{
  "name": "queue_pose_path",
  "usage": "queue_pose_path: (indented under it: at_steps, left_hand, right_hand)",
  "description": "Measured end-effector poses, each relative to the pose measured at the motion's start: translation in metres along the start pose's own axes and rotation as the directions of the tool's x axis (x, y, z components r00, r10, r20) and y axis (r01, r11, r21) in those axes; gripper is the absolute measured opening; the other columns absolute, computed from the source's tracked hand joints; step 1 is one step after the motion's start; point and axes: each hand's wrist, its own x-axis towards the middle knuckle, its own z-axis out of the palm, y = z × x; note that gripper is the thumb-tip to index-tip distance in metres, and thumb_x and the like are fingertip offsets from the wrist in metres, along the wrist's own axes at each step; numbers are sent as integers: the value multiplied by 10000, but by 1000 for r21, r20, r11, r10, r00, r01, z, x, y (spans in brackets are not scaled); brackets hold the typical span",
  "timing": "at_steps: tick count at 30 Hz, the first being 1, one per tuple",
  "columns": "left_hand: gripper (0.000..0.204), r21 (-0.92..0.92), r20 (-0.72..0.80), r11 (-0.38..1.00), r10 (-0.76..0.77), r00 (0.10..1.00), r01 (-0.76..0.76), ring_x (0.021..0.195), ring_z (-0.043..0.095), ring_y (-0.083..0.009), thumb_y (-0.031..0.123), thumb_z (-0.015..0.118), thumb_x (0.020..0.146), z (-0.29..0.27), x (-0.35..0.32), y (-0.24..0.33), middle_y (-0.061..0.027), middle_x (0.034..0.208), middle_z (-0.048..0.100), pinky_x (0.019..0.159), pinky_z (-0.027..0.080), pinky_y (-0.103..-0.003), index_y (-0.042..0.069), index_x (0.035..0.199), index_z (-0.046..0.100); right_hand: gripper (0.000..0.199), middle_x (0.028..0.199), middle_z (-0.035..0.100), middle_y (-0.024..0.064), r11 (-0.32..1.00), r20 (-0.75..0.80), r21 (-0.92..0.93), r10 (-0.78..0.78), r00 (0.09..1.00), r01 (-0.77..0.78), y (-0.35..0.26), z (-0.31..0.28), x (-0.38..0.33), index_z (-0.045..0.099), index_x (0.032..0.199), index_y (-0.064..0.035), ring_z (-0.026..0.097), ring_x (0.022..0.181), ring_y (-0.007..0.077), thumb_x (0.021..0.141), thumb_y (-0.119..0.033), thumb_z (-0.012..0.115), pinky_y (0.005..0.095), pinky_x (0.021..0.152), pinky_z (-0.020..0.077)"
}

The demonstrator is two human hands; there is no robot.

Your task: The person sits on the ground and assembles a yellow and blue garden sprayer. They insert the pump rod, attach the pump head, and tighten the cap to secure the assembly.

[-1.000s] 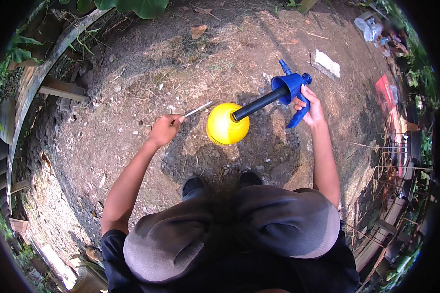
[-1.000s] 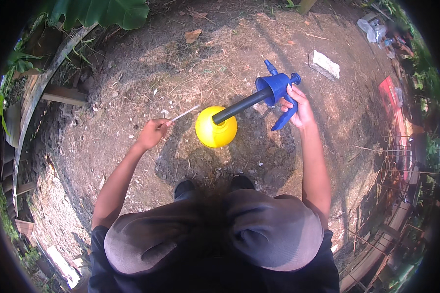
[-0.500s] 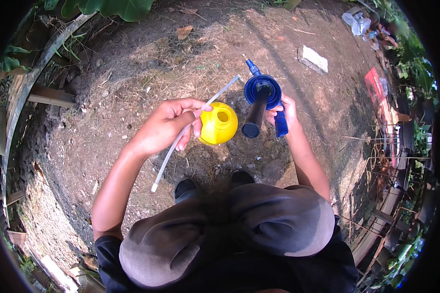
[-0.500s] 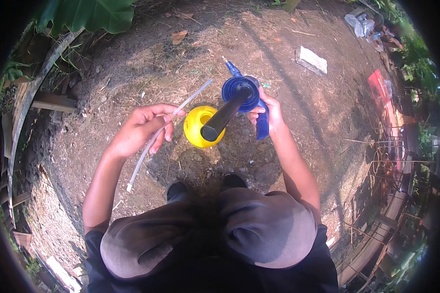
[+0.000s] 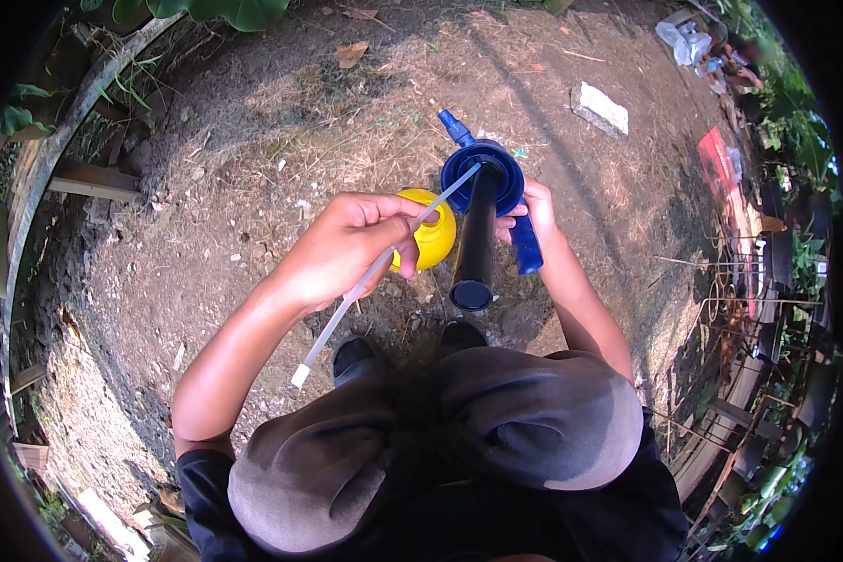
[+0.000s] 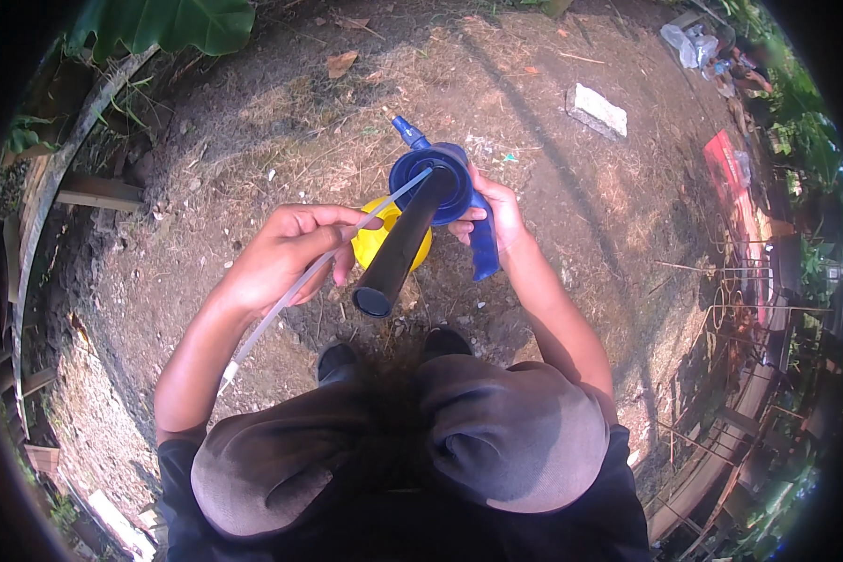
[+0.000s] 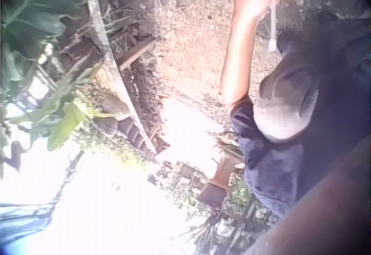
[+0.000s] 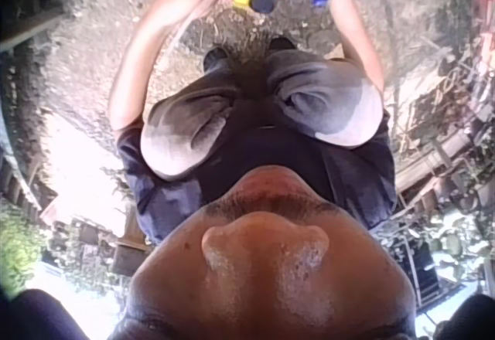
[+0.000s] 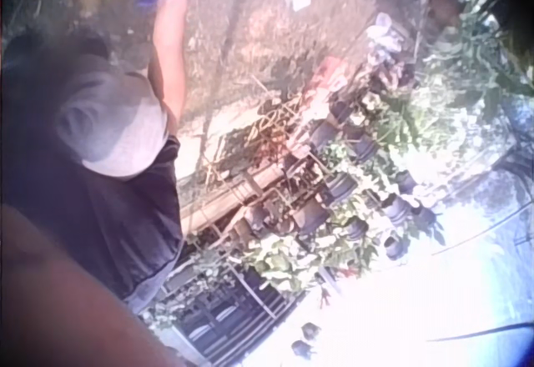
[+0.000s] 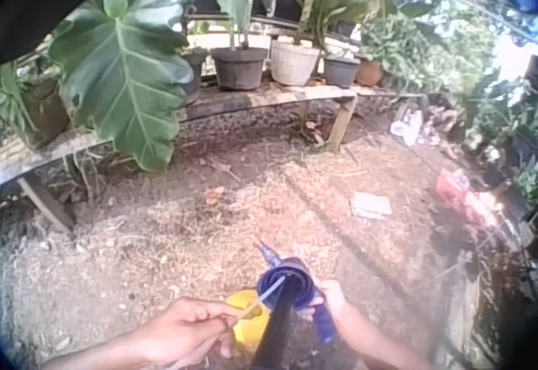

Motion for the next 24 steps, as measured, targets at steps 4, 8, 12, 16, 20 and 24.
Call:
queue_pose_path:
  at_steps: [4,8,12,16,20,24]
  left_hand:
    - [365,-30,-17,999,-33,999,32,356,438,-35,60,423,954,4,-2,2,-77,693,625,348,339,-180,-27,1273,578]
    - [426,-38,-19,999,4,1000,-5,351,440,-43,25,409,922,11,-7,11,-71,685,619,328,334,-188,-38,1324,535]
    - [460,-13,-52,999,39,998,-40,352,442,-47,7,411,902,14,-9,13,-62,682,618,327,332,-189,-42,1347,516]
    - [467,8,-74,999,39,996,-39,359,445,-46,-1,424,895,16,-6,14,-55,676,615,338,337,-187,-47,1352,509]
    - [477,-42,-45,998,35,998,-37,378,472,-63,68,514,902,12,-2,8,-46,677,640,364,384,-209,-51,1364,504]
    - [471,-18,-57,999,26,998,-27,388,478,-67,76,512,911,12,-1,6,-43,690,639,369,387,-212,-49,1364,503]
  right_hand:
    - [310,713,577,-18,997,-31,71,-17,999,19,1,2,-2,567,1177,-81,455,489,13,995,-326,513,220,459,406]
    - [283,771,609,-5,995,-105,76,-51,993,59,3,3,0,566,1173,-46,459,496,-9,974,-241,518,193,457,411]
    - [286,808,623,-1,997,-61,-25,-80,995,79,7,0,1,569,1160,-19,449,487,-15,964,-221,519,168,447,394]
    - [281,870,642,10,992,36,126,-17,999,12,6,-3,0,568,1166,-28,457,487,-17,963,-217,522,169,444,397]
    - [280,913,654,23,995,-11,83,-61,998,61,11,-8,2,561,1184,-48,478,501,-17,965,-218,526,181,442,407]
    - [300,958,657,37,997,38,36,-67,997,65,13,-20,6,549,1214,-60,498,519,-14,970,-233,533,195,452,426]
